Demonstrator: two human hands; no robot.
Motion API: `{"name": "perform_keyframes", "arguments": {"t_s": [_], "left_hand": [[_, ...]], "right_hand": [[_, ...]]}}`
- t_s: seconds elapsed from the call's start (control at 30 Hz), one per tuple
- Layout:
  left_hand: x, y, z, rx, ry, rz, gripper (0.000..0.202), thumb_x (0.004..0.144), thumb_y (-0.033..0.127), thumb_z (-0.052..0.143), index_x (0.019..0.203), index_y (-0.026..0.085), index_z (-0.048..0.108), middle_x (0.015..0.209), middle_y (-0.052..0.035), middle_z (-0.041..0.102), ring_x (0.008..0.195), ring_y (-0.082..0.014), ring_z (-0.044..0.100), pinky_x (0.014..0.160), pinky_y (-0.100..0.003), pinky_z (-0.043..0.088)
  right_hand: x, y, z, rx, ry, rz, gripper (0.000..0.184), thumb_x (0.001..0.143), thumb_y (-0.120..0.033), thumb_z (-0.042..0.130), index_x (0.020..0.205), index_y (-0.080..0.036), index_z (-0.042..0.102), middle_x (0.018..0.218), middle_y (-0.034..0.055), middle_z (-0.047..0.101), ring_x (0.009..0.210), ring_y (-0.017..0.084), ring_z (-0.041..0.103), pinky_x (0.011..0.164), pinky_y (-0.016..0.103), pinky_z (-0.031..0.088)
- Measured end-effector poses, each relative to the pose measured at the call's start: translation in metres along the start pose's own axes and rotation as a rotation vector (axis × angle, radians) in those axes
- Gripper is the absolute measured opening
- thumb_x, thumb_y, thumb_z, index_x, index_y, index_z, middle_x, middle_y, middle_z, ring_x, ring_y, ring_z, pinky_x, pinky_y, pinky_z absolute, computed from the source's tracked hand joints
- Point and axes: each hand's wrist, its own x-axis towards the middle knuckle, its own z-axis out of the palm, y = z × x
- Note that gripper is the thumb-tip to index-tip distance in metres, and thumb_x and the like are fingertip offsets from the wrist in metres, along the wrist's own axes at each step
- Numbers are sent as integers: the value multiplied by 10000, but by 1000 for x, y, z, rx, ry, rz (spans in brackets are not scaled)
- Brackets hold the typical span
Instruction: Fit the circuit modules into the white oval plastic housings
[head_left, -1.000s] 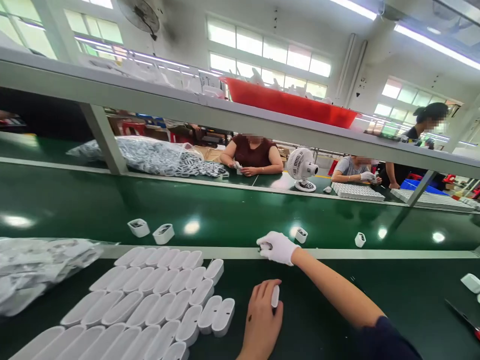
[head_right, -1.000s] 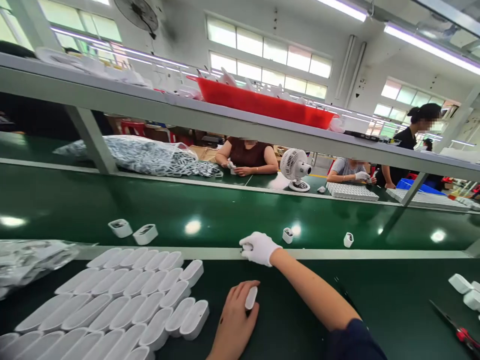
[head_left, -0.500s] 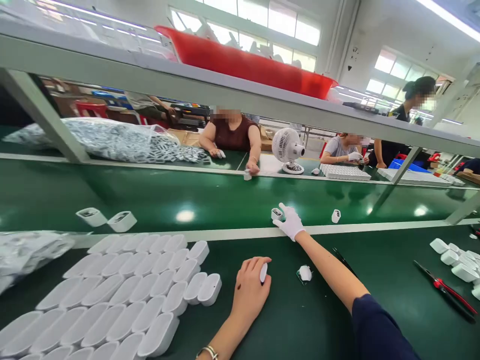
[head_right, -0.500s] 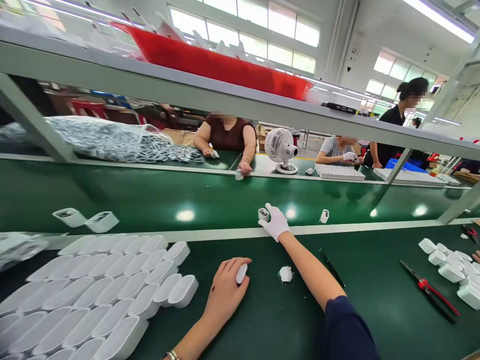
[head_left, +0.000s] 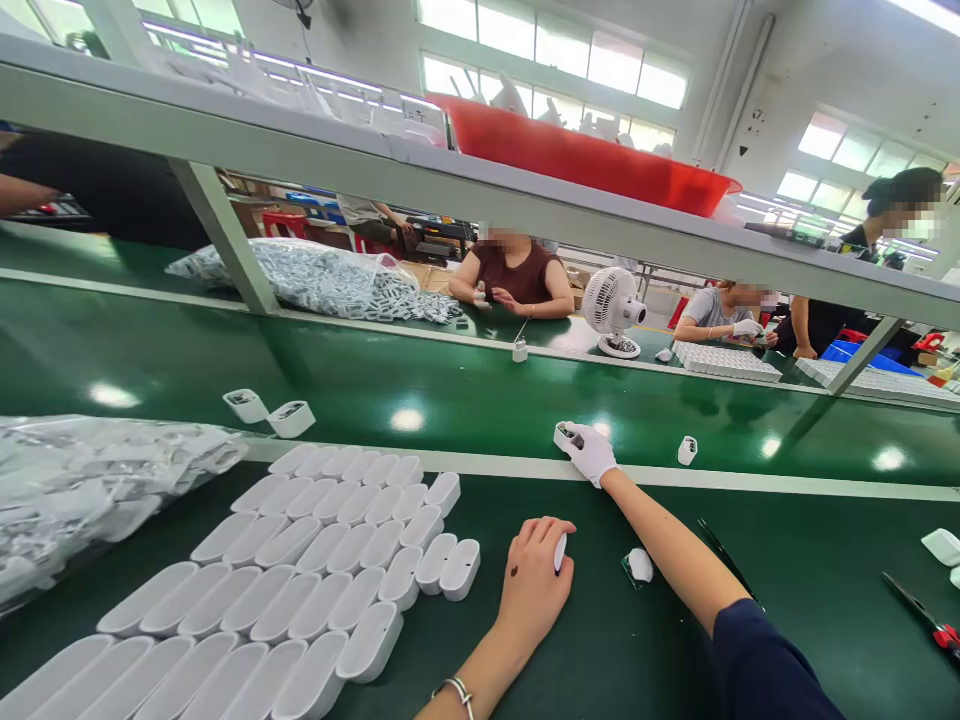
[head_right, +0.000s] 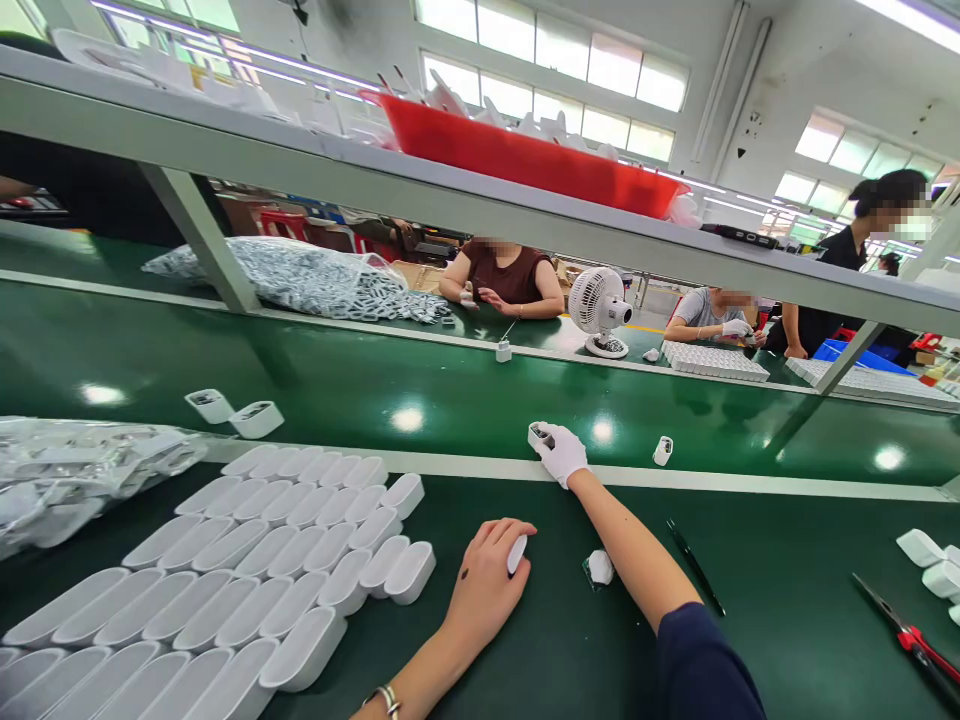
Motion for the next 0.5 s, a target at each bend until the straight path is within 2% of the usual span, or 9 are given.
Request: {"name": "perform_keyframes", "arguments": {"t_s": [0.07,0.17,0.23,0.3,0.37,0.4,0.47,0.5], "left_hand": [[0,1,-1,-14,2,0,357,692,2,421,920,219,588,948,-30,616,995,-243,509,866,-422,402],[-1,2,-2,-38,11,-7,354,685,6,432,913,221,596,949,-30,617,1001,-246,507,870,-428,406],[-1,1,-1,-57,27,-20,355,690,11,432,923,221,597,961,-34,614,1010,-249,505,874,-433,411],[-2,0,1,-82,50,-38,368,693,16,435,959,218,591,989,-38,607,1027,-253,498,879,-439,419],[-2,-2,3,-115,74,-53,433,675,3,438,1028,216,575,1045,-44,594,1062,-254,484,896,-440,424],[-2,-3,4,-133,85,-59,480,664,-10,433,1067,215,563,1076,-48,584,1080,-252,478,911,-439,423],[-1,-7,6,-170,105,-70,560,655,-34,411,1143,211,534,1130,-61,561,1114,-243,467,944,-437,414],[-1,-8,6,-188,114,-76,578,665,-37,400,1175,208,519,1148,-70,551,1127,-239,465,959,-440,406]], "right_hand": [[0,-9,0,41,-22,-9,461,831,-303,559,1287,-298,492,1058,20,640,884,137,601,856,284,455],[-5,-26,-10,90,-48,-32,633,828,-367,564,1403,-253,325,1159,71,611,949,151,609,903,322,436],[-18,-35,-25,113,-47,-49,725,827,-406,554,1445,-243,211,1266,106,544,1054,174,582,935,353,415],[-41,-40,-46,109,-57,-76,740,828,-407,544,1452,-269,173,1362,103,457,1177,195,509,972,370,386],[-74,-40,-68,13,-115,-110,709,802,-382,574,1429,-313,251,1394,66,422,1257,214,430,1008,371,352],[-94,-37,-77,-108,-158,-91,670,783,-384,592,1398,-322,332,1363,64,455,1239,235,446,1000,376,358],[-135,-29,-89,-294,-178,46,552,782,-450,569,1301,-273,502,1194,125,562,1078,303,558,893,427,418],[-153,-24,-91,-345,-180,128,560,793,-481,540,1298,-239,512,1120,156,578,963,312,604,814,434,444]]}}
